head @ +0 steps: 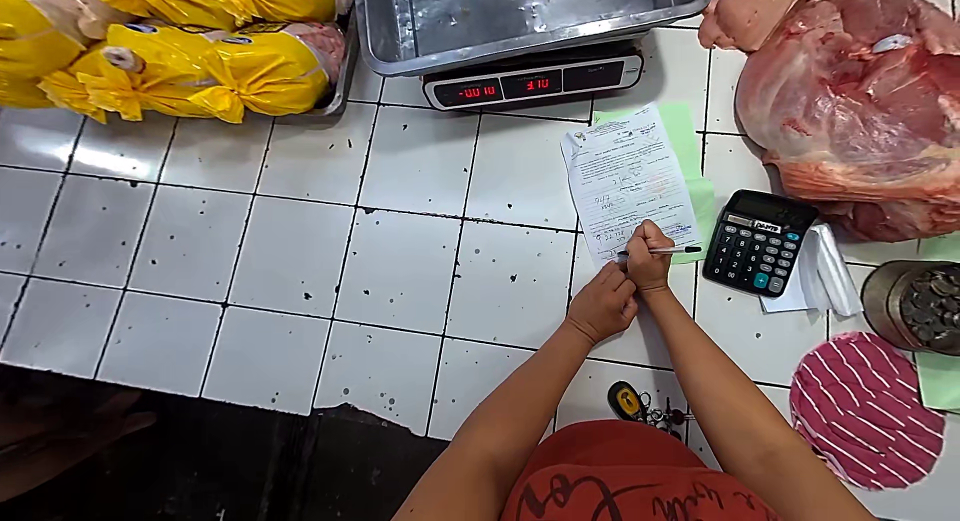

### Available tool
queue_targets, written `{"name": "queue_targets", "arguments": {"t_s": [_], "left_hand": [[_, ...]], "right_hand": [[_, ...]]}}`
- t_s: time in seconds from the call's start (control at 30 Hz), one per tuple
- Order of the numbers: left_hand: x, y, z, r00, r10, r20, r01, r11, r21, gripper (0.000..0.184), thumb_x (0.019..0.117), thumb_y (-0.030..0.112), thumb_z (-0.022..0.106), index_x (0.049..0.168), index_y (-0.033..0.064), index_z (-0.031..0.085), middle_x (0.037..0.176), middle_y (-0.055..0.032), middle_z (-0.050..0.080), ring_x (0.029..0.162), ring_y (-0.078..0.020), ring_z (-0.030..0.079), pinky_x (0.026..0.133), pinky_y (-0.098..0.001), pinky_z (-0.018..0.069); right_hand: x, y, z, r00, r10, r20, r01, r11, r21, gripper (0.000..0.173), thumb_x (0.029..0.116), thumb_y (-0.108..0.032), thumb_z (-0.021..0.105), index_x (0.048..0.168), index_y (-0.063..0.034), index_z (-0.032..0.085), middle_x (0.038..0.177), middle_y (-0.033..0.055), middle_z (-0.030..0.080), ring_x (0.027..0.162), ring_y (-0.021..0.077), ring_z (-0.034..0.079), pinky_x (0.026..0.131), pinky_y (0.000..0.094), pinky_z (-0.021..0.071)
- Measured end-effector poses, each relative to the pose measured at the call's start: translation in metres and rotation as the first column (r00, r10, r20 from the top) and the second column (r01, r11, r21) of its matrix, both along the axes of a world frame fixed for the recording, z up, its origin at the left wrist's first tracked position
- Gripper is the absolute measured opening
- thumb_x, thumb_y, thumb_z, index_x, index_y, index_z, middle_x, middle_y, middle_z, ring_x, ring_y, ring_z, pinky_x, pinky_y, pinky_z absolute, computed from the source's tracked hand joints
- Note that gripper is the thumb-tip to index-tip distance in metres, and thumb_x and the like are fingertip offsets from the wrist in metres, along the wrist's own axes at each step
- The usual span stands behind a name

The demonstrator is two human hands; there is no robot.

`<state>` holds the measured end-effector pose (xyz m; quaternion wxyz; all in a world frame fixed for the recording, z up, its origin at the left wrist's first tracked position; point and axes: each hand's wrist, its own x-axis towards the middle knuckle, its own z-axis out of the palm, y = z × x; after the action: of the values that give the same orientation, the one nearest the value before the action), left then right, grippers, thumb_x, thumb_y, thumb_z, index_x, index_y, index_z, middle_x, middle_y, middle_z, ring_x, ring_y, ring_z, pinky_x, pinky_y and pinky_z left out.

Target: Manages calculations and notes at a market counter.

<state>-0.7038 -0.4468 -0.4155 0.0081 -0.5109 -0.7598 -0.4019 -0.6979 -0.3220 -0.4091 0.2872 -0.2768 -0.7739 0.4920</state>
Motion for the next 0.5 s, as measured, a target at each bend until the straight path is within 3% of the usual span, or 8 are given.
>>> {"name": "queue_targets", "arguments": {"t_s": [0.1,0.23,0.33,0.5], "left_hand": [[0.000,0.001,0.001,1.000,-0.005,-0.004,0.005,1.000,-0.020,0.018,0.0880,0.005,0.056,0.081,-0.0044,0.070,0.090,-0.0211,0.074,0.105,-0.0387,0.072,0.102,-0.0458,0.0539],[0.000,0.002,0.000,0.998,0.019,-0.053,-0.020,0.999,-0.025,0.019,0.0879,0.007,0.055,0.079,-0.0024,0.069,0.085,-0.0194,0.073,0.097,-0.0369,0.074,0.099,-0.0452,0.0550],[0.000,0.002,0.000,0.997,0.035,-0.062,-0.039,0.997,-0.064,0.019,0.0877,0.010,0.057,0.083,-0.0011,0.072,0.098,-0.0208,0.074,0.101,-0.0367,0.073,0.098,-0.0455,0.0554],[0.001,0.003,-0.003,0.996,0.055,-0.065,-0.063,0.990,-0.123,0.024,0.0868,0.012,0.057,0.090,-0.0040,0.075,0.116,-0.0267,0.072,0.112,-0.0406,0.070,0.099,-0.0471,0.0549]], "right_hand": [[-0.002,0.001,-0.003,0.995,-0.075,-0.069,0.072,0.996,-0.047,0.022,0.0833,-0.003,0.045,0.066,-0.0161,0.040,0.055,-0.0090,0.037,0.047,0.0007,0.038,0.048,0.0193,0.0329],[-0.003,0.000,0.007,0.992,-0.057,0.112,0.050,0.997,0.065,0.018,0.0843,-0.004,0.046,0.068,-0.0097,0.043,0.054,-0.0023,0.038,0.048,0.0096,0.040,0.048,0.0287,0.0336],[-0.002,0.003,0.012,0.989,-0.009,0.149,-0.005,0.995,0.095,0.016,0.0850,-0.001,0.048,0.069,-0.0018,0.050,0.056,0.0064,0.046,0.051,0.0198,0.050,0.050,0.0385,0.0398],[0.001,0.012,0.011,0.987,0.080,0.140,-0.088,0.994,0.057,0.016,0.0849,-0.002,0.050,0.069,-0.0007,0.052,0.057,0.0082,0.048,0.054,0.0217,0.053,0.052,0.0403,0.0415]]}}
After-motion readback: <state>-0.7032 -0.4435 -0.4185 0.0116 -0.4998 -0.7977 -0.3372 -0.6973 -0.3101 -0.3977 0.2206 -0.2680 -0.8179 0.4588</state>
